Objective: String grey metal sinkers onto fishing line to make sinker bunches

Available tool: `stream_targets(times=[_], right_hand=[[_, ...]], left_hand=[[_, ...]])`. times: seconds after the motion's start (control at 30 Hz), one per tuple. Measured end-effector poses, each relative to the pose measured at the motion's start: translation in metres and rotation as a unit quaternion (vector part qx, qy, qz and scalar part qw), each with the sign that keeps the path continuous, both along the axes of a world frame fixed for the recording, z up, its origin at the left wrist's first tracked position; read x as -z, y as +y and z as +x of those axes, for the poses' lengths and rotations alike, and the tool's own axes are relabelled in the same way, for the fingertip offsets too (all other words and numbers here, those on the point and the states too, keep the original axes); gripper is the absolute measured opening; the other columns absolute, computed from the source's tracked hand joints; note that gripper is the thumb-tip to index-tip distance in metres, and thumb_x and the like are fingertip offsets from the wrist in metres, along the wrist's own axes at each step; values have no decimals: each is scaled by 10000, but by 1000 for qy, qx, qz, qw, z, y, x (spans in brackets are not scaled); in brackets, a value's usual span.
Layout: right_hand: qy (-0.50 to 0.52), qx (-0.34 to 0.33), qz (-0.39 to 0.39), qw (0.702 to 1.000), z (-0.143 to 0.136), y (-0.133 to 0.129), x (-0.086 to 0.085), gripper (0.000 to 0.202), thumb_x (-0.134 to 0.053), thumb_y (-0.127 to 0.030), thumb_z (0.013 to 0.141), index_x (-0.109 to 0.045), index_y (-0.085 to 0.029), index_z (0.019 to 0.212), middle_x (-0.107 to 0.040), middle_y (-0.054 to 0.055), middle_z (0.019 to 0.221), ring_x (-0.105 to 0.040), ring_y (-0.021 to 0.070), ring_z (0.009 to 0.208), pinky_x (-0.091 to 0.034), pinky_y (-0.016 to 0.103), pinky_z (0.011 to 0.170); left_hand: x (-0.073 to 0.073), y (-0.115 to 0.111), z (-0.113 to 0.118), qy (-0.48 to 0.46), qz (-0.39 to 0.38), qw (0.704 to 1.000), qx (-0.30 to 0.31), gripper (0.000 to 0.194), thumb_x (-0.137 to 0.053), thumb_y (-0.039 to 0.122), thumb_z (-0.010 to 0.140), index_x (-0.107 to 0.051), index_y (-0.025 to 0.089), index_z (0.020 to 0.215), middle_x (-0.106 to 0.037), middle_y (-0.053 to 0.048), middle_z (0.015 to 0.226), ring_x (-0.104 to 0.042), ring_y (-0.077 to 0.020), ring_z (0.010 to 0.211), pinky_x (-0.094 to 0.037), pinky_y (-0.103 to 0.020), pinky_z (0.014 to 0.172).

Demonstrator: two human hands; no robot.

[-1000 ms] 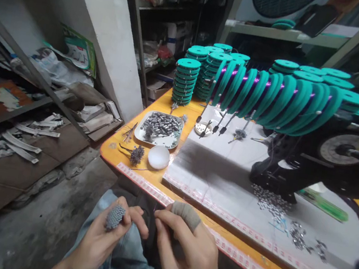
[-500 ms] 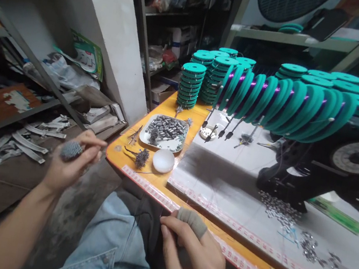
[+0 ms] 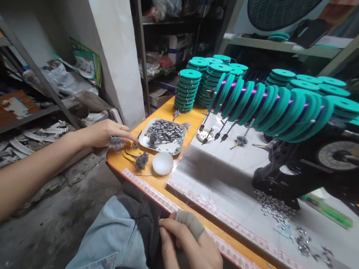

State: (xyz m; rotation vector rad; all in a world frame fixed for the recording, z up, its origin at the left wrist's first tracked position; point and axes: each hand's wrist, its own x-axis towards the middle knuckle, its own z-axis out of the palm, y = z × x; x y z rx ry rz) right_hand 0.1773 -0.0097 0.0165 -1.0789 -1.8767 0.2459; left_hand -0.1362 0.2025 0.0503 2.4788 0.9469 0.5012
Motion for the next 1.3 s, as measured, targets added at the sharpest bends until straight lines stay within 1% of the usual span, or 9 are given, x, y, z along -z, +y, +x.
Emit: stream_targets(times=[0.23,0.37,0.53,0.63,0.73,0.87,1.03,1.17,1.3], right_hand=[[1,8,0,1000,-1,-2,2,156,-603,-142,925,-694,-226,1020,-734,22,868,-711,137,689,-571,195,624],[5,10,2,1000,0,-3,4,148,-606,-149,930,-698,-224,1019,-730,26,875,-706,138,693,-567,199,628],[26,19,-11,999,-5,0,2,126,-617,-151,932,-705,-222,988,-697,42,872,-682,158,722,-563,231,650],[55,7,-38,998,-11,2,-3,135,-617,-129,937,-698,-226,983,-676,41,915,-670,156,823,-548,227,712],[88,1,-62,994,-16,3,-8,139,-613,-125,944,-690,-235,979,-662,21,917,-642,139,837,-522,223,732],[118,-2,-87,989,-18,0,-12,141,-619,-131,947,-694,-244,984,-659,0,909,-621,128,829,-500,230,734],[153,-1,-101,983,-22,-6,-15,152,-625,-138,953,-706,-256,1006,-658,2,973,-619,131,893,-496,244,777],[151,-3,-96,984,-29,-5,-14,140,-627,-131,950,-714,-229,1000,-683,19,970,-636,152,917,-505,273,799],[129,43,-75,988,-28,-4,-9,122,-637,-111,937,-711,-205,964,-713,2,850,-632,130,738,-493,256,679]], left_hand=[[4,5,10,-8,10,1000,7,372,-552,-12,714,-768,231,896,-700,-24,910,-664,-177,815,-456,-234,735],[3,-7,5,-97,79,989,-83,151,-633,87,767,-709,189,850,-611,-36,876,-624,-196,834,-480,-285,773],[1,-53,18,-257,151,931,-211,44,-540,229,956,-512,208,929,-652,-78,1042,-639,-208,1045,-469,-373,959],[10,-97,49,-381,3,889,-252,171,-637,308,930,-487,228,905,-671,-29,921,-685,-171,864,-521,-264,722],[22,-142,83,-453,-201,831,-252,287,-743,322,853,-521,243,1018,-646,-1,903,-615,-108,633,-378,-169,448],[39,-180,111,-474,-347,769,-251,478,-796,330,797,-560,231,1201,-629,38,767,-391,-23,416,-279,-150,396],[51,-197,126,-454,-358,770,-270,233,-774,344,823,-619,171,813,-569,49,595,-357,-32,433,-267,-151,410],[48,-206,136,-457,-295,807,-230,122,-759,243,839,-664,183,789,-577,46,678,-396,-40,493,-309,-150,437],[45,-214,143,-474,-299,798,-222,68,-684,274,910,-692,221,868,-621,37,763,-385,-35,493,-295,-146,426]])
